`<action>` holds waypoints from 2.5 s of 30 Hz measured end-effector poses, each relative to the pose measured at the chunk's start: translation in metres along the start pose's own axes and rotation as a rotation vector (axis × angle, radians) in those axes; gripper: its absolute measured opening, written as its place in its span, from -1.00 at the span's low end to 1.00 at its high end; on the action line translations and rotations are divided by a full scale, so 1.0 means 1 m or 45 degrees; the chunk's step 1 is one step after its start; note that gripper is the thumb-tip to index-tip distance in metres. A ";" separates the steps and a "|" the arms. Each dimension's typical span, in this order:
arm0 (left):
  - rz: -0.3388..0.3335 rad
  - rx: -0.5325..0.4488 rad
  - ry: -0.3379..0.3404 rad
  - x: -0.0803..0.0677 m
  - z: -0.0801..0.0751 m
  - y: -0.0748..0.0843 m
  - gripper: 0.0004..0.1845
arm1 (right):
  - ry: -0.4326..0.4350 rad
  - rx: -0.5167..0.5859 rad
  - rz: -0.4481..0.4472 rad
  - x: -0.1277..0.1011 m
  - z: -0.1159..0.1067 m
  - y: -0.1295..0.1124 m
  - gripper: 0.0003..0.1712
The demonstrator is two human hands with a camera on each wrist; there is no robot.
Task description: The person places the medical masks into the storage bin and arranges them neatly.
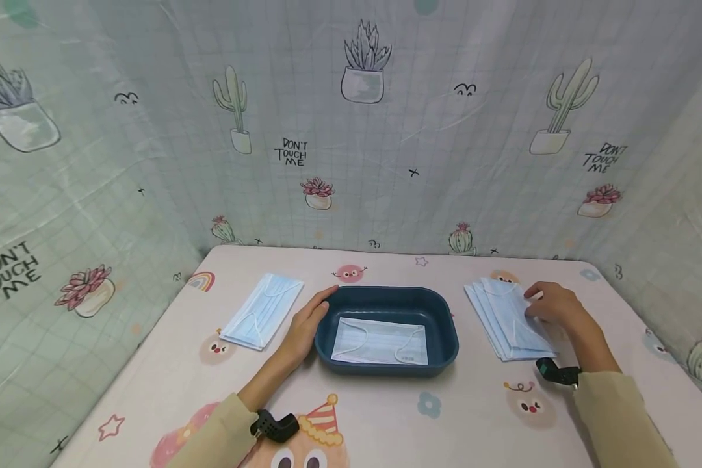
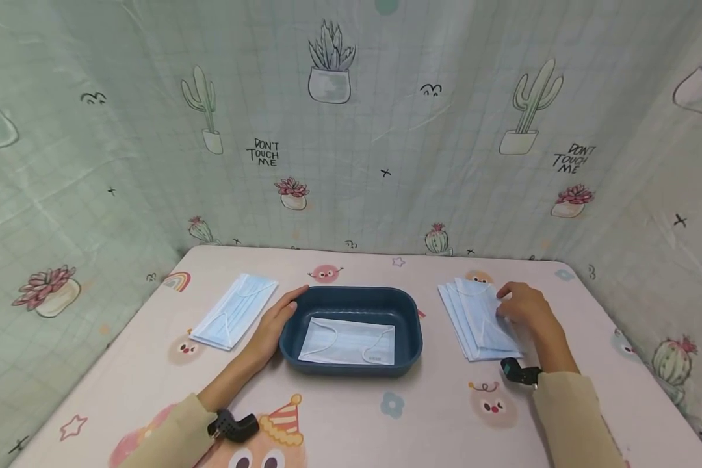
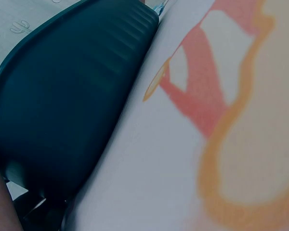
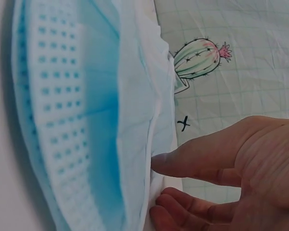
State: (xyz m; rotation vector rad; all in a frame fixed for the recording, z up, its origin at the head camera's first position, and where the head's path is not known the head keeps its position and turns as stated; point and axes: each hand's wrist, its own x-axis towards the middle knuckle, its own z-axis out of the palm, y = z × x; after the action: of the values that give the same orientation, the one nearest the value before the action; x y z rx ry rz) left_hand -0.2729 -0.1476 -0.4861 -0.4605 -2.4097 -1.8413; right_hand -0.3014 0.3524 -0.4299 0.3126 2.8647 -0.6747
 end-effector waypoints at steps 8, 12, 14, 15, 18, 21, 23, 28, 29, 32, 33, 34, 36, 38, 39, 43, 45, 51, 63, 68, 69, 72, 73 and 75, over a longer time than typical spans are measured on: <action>0.002 0.016 0.008 0.000 0.001 -0.001 -0.55 | -0.004 0.066 -0.016 0.002 0.002 0.004 -0.39; 0.005 0.006 -0.015 0.000 -0.001 -0.003 -0.55 | 0.007 0.076 -0.054 0.002 0.002 0.004 -0.40; 0.003 -0.001 -0.023 0.000 -0.001 -0.003 -0.54 | 0.004 0.081 -0.067 0.002 0.002 0.004 -0.37; 0.006 -0.003 -0.026 0.000 -0.001 -0.003 -0.54 | -0.002 0.086 -0.071 0.002 0.002 0.003 -0.34; 0.005 0.006 -0.021 -0.001 -0.001 -0.003 -0.54 | -0.024 0.092 -0.068 0.003 0.004 0.001 -0.27; 0.007 0.009 -0.020 -0.001 -0.002 -0.004 -0.54 | -0.034 0.106 -0.065 0.004 0.005 -0.002 -0.30; 0.005 0.009 -0.021 0.000 -0.002 -0.005 -0.54 | -0.029 0.117 -0.069 0.004 0.004 -0.004 -0.34; 0.004 0.008 -0.022 0.000 -0.002 -0.005 -0.54 | -0.026 0.153 -0.081 0.003 0.003 -0.004 -0.39; 0.004 0.006 -0.022 0.001 -0.002 -0.004 -0.54 | -0.026 0.161 -0.086 0.003 0.003 -0.004 -0.40; 0.002 0.000 -0.027 0.001 -0.002 -0.004 -0.54 | -0.031 0.209 -0.110 0.004 0.004 0.001 -0.46; -0.001 0.000 -0.030 0.001 -0.002 -0.004 -0.54 | -0.035 0.237 -0.121 0.004 0.004 0.003 -0.48; -0.003 0.000 -0.033 0.001 -0.002 -0.004 -0.54 | -0.040 0.271 -0.130 0.005 0.004 0.005 -0.48; -0.005 0.001 -0.037 0.002 -0.002 -0.004 -0.54 | -0.060 0.348 -0.157 0.006 0.004 0.009 -0.49; -0.003 0.001 -0.040 0.002 -0.002 -0.004 -0.54 | -0.085 0.418 -0.178 0.006 0.003 0.012 -0.48; -0.002 0.003 -0.041 0.003 -0.002 -0.004 -0.54 | -0.098 0.449 -0.187 0.005 0.002 0.013 -0.46; -0.001 0.006 -0.042 0.004 -0.003 -0.004 -0.53 | -0.118 0.502 -0.227 0.003 -0.003 0.010 -0.38; -0.006 0.010 -0.042 0.004 -0.004 -0.003 -0.54 | -0.106 0.509 -0.254 0.002 -0.007 0.007 -0.35; 0.012 0.021 -0.026 0.004 -0.004 -0.004 -0.55 | -0.064 0.529 -0.313 -0.006 -0.016 -0.005 -0.30; 0.025 0.016 -0.033 0.004 -0.003 -0.005 -0.55 | 0.020 0.504 -0.341 -0.022 -0.031 -0.025 -0.26; 0.022 0.012 -0.043 0.005 -0.002 -0.005 -0.54 | 0.049 0.494 -0.395 -0.027 -0.035 -0.032 -0.28; 0.024 0.010 -0.044 0.005 -0.002 -0.004 -0.54 | 0.054 0.489 -0.406 -0.028 -0.036 -0.033 -0.29; 0.022 0.002 -0.042 0.006 -0.003 -0.004 -0.54 | 0.064 0.461 -0.435 -0.028 -0.037 -0.035 -0.31; 0.023 0.000 -0.039 0.006 -0.003 -0.005 -0.55 | 0.064 0.450 -0.442 -0.027 -0.038 -0.036 -0.32; 0.031 -0.007 -0.030 0.007 -0.003 -0.005 -0.55 | 0.061 0.432 -0.450 -0.026 -0.038 -0.038 -0.33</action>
State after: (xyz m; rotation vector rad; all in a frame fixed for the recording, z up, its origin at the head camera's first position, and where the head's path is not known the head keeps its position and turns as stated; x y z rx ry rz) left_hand -0.2810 -0.1504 -0.4885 -0.5127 -2.4037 -1.8438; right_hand -0.2902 0.3322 -0.3749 -0.1439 2.8671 -1.2363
